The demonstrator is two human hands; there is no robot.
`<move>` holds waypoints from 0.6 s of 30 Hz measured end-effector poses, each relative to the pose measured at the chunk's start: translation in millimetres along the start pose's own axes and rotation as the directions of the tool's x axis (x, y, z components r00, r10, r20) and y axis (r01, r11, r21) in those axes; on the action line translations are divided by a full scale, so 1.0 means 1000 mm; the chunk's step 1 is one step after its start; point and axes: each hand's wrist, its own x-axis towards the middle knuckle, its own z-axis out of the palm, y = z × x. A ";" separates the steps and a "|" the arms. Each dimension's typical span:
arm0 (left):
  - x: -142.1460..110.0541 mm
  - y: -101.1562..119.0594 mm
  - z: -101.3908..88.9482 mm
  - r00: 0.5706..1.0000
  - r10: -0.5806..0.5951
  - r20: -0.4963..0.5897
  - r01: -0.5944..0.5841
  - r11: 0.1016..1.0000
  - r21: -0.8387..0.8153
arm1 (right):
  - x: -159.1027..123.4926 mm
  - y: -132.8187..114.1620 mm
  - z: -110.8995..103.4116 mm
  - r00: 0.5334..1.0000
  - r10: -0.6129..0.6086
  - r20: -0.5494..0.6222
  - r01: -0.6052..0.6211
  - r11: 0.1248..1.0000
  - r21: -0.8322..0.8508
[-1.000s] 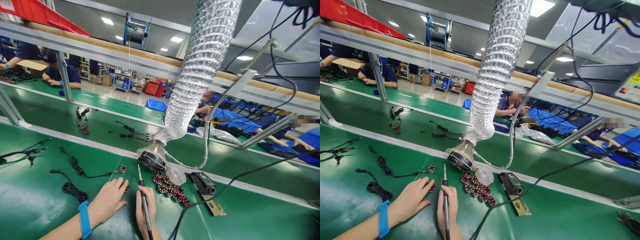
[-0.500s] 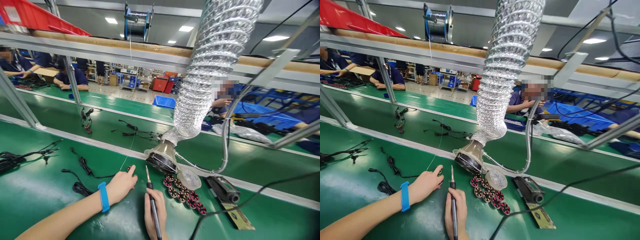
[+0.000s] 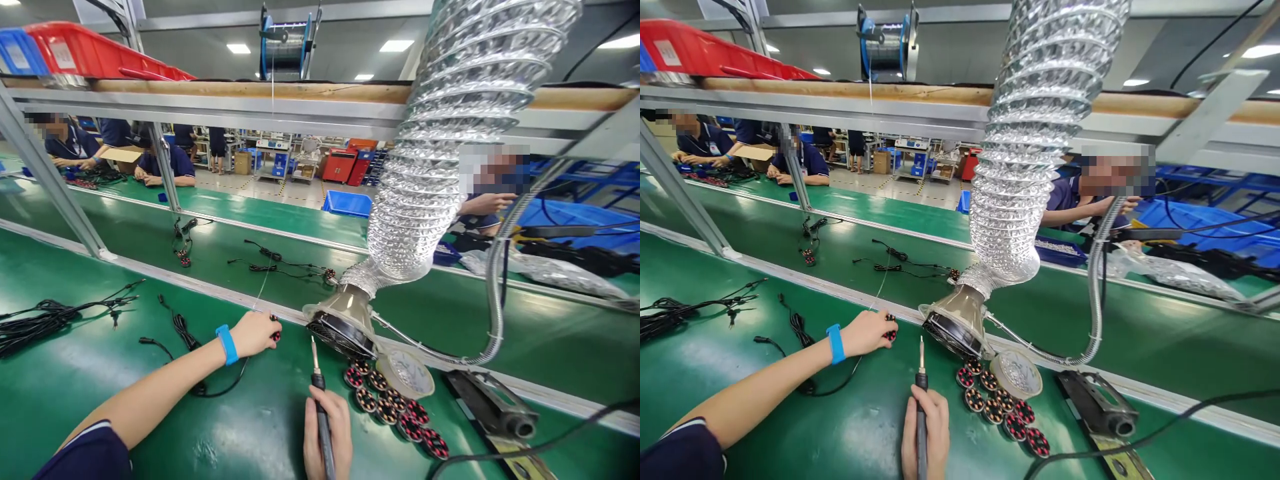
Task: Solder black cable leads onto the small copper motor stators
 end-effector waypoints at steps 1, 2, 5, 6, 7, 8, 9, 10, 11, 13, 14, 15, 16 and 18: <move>0.011 -0.007 -0.002 1.000 -0.017 -0.012 0.017 1.000 -0.003 | 0.000 -0.001 0.000 1.000 -0.001 -0.020 0.001 1.000 -0.014; 0.023 -0.014 -0.005 0.999 -0.038 -0.021 0.038 0.999 -0.010 | 0.001 -0.001 0.001 0.999 0.002 -0.040 -0.003 1.000 -0.027; 0.066 -0.028 -0.016 0.995 -0.092 -0.038 0.091 0.995 -0.038 | 0.002 -0.003 0.002 0.997 0.024 -0.080 -0.027 0.999 -0.041; 0.082 -0.030 -0.019 0.994 -0.099 -0.045 0.097 0.994 -0.045 | 0.002 -0.002 0.002 0.996 0.028 -0.081 -0.031 0.999 -0.039; 0.097 -0.031 -0.021 0.993 -0.100 -0.055 0.098 0.994 -0.047 | 0.001 -0.001 0.002 0.996 0.032 -0.079 -0.034 0.999 -0.035; 0.111 -0.031 -0.023 0.993 -0.099 -0.065 0.096 0.994 -0.046 | 0.000 0.000 0.002 0.997 0.032 -0.070 -0.035 0.999 -0.030; 0.125 -0.029 -0.024 0.992 -0.100 -0.074 0.097 0.994 -0.045 | -0.001 0.002 0.002 0.998 0.032 -0.052 -0.033 0.999 -0.023; 0.137 -0.027 -0.023 0.992 -0.103 -0.079 0.099 0.994 -0.046 | -0.002 0.003 0.002 0.999 0.037 -0.037 -0.037 0.999 -0.013; 0.147 -0.025 -0.022 0.991 -0.107 -0.080 0.103 0.994 -0.048 | -0.004 0.004 0.002 0.999 0.047 -0.025 -0.047 0.999 -0.001; 0.160 -0.020 -0.019 0.991 -0.112 -0.073 0.109 0.993 -0.051 | -0.006 0.004 0.002 0.997 0.070 -0.017 -0.070 0.997 0.027; 0.163 -0.018 -0.018 0.991 -0.113 -0.070 0.110 0.993 -0.050 | -0.007 0.003 0.003 0.996 0.087 -0.021 -0.086 0.996 0.039; 0.163 -0.018 -0.018 0.991 -0.114 -0.073 0.110 0.993 -0.048 | -0.007 0.002 0.004 0.994 0.106 -0.030 -0.104 0.993 0.050; 0.161 -0.018 -0.019 0.990 -0.117 -0.082 0.113 0.993 -0.044 | -0.007 0.000 0.005 0.992 0.123 -0.039 -0.121 0.991 0.060; 0.147 -0.023 -0.024 0.984 -0.132 -0.116 0.129 0.991 -0.033 | -0.007 -0.003 0.007 0.987 0.150 -0.050 -0.146 0.986 0.076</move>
